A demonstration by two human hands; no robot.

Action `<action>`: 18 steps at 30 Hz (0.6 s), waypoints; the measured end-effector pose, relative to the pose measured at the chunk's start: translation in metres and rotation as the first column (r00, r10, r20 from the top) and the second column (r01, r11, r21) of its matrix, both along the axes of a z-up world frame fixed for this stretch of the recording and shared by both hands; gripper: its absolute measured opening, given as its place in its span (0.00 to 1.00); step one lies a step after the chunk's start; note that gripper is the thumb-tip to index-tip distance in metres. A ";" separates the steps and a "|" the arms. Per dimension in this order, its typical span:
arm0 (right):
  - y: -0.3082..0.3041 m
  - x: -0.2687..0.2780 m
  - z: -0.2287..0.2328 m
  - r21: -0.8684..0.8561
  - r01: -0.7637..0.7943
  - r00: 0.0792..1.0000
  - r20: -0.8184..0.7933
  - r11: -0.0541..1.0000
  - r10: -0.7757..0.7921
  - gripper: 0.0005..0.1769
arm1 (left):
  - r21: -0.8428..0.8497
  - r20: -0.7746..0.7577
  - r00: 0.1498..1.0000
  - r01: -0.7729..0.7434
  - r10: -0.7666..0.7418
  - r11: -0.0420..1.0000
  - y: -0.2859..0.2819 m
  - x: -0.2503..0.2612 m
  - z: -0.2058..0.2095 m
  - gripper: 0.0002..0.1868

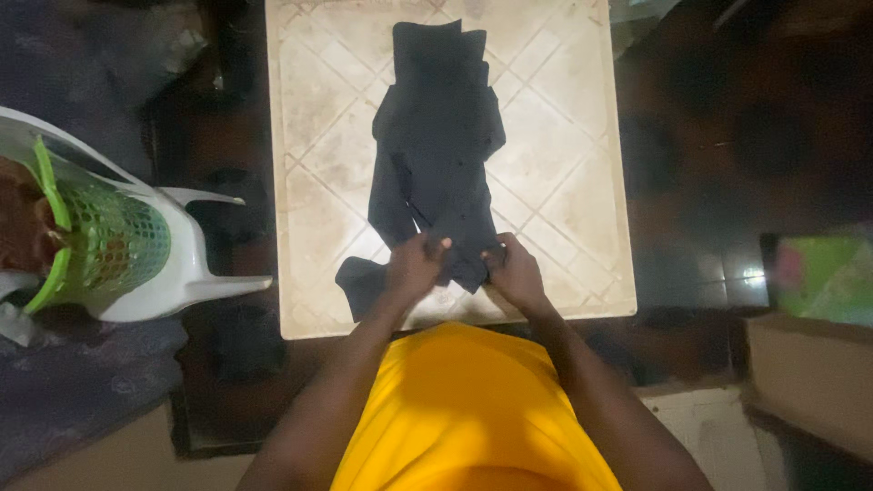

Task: The person unfolds a black button-up shirt on a small square table, smoothing the fabric and aligning the collar and sleeves.

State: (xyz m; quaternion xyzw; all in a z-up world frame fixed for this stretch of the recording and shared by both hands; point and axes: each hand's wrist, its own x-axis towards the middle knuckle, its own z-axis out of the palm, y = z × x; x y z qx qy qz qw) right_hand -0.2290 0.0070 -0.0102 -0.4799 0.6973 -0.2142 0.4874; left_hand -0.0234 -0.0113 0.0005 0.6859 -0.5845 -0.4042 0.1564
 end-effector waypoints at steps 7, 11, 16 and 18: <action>0.002 0.004 -0.010 0.108 -0.119 0.947 -0.286 0.987 0.146 0.18 | 0.165 -0.018 0.988 -0.150 0.155 0.975 0.003 0.008 0.014 0.33; 0.003 0.014 0.005 -0.177 -0.032 0.931 -0.362 0.984 -0.034 0.13 | -0.062 -0.081 0.984 -0.166 0.161 0.984 0.001 0.006 -0.001 0.36; -0.013 0.021 0.027 -0.108 -0.027 0.944 -0.328 0.994 -0.010 0.22 | 0.360 -0.220 0.919 -0.235 0.327 0.903 0.005 0.005 -0.001 0.37; -0.007 0.022 0.027 -0.119 -0.144 0.911 -0.403 0.982 0.084 0.18 | 0.194 -0.206 0.940 -0.232 0.271 0.953 0.003 0.005 -0.011 0.38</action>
